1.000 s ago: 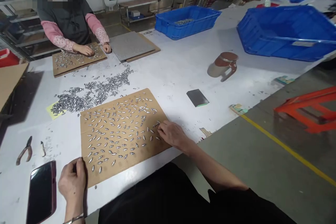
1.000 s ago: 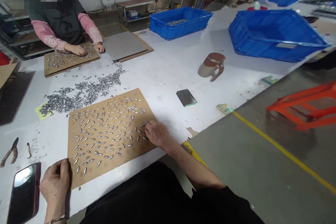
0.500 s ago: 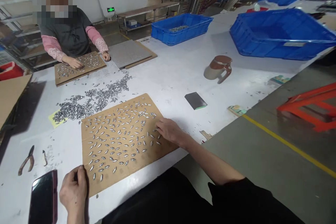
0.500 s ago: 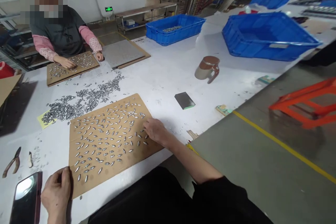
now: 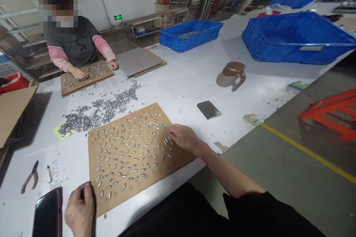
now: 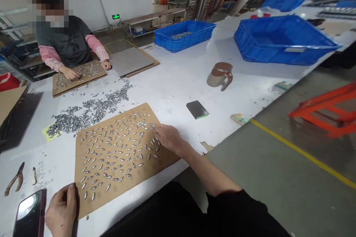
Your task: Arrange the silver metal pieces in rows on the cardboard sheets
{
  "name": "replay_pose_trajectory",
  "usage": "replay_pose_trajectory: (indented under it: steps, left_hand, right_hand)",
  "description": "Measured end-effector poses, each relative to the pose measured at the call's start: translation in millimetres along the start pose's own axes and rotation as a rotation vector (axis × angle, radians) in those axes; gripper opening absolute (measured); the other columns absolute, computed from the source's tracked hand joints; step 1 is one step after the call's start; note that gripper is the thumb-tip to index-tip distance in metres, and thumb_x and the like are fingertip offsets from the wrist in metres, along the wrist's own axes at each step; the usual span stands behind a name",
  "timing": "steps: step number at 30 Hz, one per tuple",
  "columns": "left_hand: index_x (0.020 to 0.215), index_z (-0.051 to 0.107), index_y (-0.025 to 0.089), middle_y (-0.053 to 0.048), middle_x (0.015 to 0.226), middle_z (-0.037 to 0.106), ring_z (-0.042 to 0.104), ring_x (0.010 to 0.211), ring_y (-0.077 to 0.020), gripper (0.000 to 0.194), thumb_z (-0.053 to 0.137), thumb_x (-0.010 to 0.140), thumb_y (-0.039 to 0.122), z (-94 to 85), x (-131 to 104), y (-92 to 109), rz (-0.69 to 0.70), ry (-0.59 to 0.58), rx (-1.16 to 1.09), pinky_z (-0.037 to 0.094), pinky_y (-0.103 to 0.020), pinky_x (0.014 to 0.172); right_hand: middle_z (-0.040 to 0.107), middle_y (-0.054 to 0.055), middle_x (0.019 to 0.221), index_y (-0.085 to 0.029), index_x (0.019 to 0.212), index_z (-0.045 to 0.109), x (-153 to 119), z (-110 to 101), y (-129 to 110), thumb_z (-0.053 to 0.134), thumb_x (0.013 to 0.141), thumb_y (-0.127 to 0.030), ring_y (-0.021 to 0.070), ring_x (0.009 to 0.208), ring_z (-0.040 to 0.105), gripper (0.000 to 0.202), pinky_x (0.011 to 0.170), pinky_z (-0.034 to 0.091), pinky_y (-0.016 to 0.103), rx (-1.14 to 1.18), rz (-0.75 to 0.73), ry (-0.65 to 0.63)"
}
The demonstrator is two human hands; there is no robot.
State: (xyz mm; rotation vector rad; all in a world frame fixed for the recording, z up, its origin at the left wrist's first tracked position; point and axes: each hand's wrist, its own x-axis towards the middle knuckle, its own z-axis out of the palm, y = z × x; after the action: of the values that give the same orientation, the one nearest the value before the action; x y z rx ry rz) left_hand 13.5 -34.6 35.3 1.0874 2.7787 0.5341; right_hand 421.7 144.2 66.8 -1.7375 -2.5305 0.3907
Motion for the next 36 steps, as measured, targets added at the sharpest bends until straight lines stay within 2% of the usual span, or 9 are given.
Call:
replay_pose_trajectory:
  steps: [5, 12, 17, 20, 22, 27, 31, 36]
  left_hand:
    - [0.093, 0.074, 0.025, -0.011, 0.103, 0.074, 0.065, 0.089, -0.0281, 0.038, 0.050, 0.088, 0.053, 0.2, -1, 2, 0.003, 0.005, -0.008, 0.048, -0.037, 0.071]
    - [0.094, 0.074, 0.026, -0.010, 0.106, 0.074, 0.065, 0.090, -0.0272, 0.036, 0.049, 0.089, 0.052, -1.7, -4, 6, -0.024, -0.013, -0.022, 0.047, -0.037, 0.074]
    - [0.092, 0.075, 0.025, -0.010, 0.102, 0.074, 0.065, 0.085, -0.0260, 0.036, 0.050, 0.088, 0.051, -0.4, -3, 3, -0.007, 0.008, -0.025, 0.047, -0.036, 0.072]
    - [0.092, 0.075, 0.025, -0.010, 0.101, 0.074, 0.064, 0.083, -0.0256, 0.035, 0.051, 0.088, 0.050, 0.8, -3, 2, 0.001, 0.010, -0.024, 0.047, -0.037, 0.072]
    - [0.092, 0.075, 0.025, -0.010, 0.102, 0.074, 0.064, 0.085, -0.0259, 0.034, 0.052, 0.088, 0.050, 0.8, -3, 2, 0.008, 0.012, -0.031, 0.048, -0.037, 0.073]
    - [0.090, 0.074, 0.025, -0.010, 0.099, 0.074, 0.065, 0.087, -0.0268, 0.033, 0.053, 0.087, 0.049, -2.2, -6, 7, 0.005, 0.026, -0.035, 0.048, -0.036, 0.072]
    - [0.091, 0.075, 0.026, -0.009, 0.099, 0.074, 0.066, 0.087, -0.0266, 0.032, 0.053, 0.087, 0.049, -3.9, -6, 9, -0.001, 0.013, -0.036, 0.049, -0.036, 0.071]
    - [0.094, 0.074, 0.026, -0.009, 0.106, 0.074, 0.066, 0.092, -0.0277, 0.034, 0.052, 0.087, 0.051, -1.3, -4, 5, -0.039, -0.006, -0.031, 0.049, -0.036, 0.074]
  right_hand:
    - [0.072, 0.008, 0.098, -0.019, 0.090, 0.070, -5, 14, -13, 0.051, 0.103, -0.030, 0.0202, 0.088, 0.067, 0.026, 0.071, 0.040, 0.028, -0.012, 0.028, -0.065]
    - [0.071, 0.011, 0.098, -0.017, 0.094, 0.070, 18, 13, -14, 0.052, 0.101, -0.025, 0.0221, 0.092, 0.066, 0.021, 0.075, 0.042, 0.029, -0.068, -0.070, -0.041]
    - [0.069, 0.008, 0.107, -0.020, 0.103, 0.071, 42, 7, -15, 0.047, 0.104, -0.023, 0.0196, 0.098, 0.063, 0.024, 0.082, 0.042, 0.028, -0.039, -0.245, 0.035]
    - [0.068, 0.007, 0.108, -0.020, 0.103, 0.070, 55, 7, -17, 0.051, 0.102, -0.021, 0.0196, 0.100, 0.061, 0.020, 0.085, 0.042, 0.028, -0.040, -0.381, -0.016]
    - [0.067, 0.008, 0.106, -0.018, 0.101, 0.069, 58, 9, -16, 0.052, 0.101, -0.020, 0.0201, 0.099, 0.061, 0.017, 0.085, 0.042, 0.029, -0.056, -0.407, -0.039]
    - [0.067, 0.010, 0.101, -0.014, 0.100, 0.067, 40, 14, -14, 0.051, 0.100, -0.018, 0.0213, 0.092, 0.060, 0.016, 0.079, 0.041, 0.031, -0.066, -0.338, -0.019]
    - [0.067, 0.010, 0.097, -0.017, 0.092, 0.069, 21, 24, -20, 0.049, 0.101, -0.017, 0.0210, 0.087, 0.058, 0.022, 0.078, 0.040, 0.032, -0.041, -0.359, 0.013]
    - [0.068, 0.006, 0.092, -0.018, 0.086, 0.073, 16, 20, -13, 0.055, 0.101, -0.026, 0.0184, 0.084, 0.060, 0.025, 0.076, 0.040, 0.029, 0.031, -0.323, -0.020]
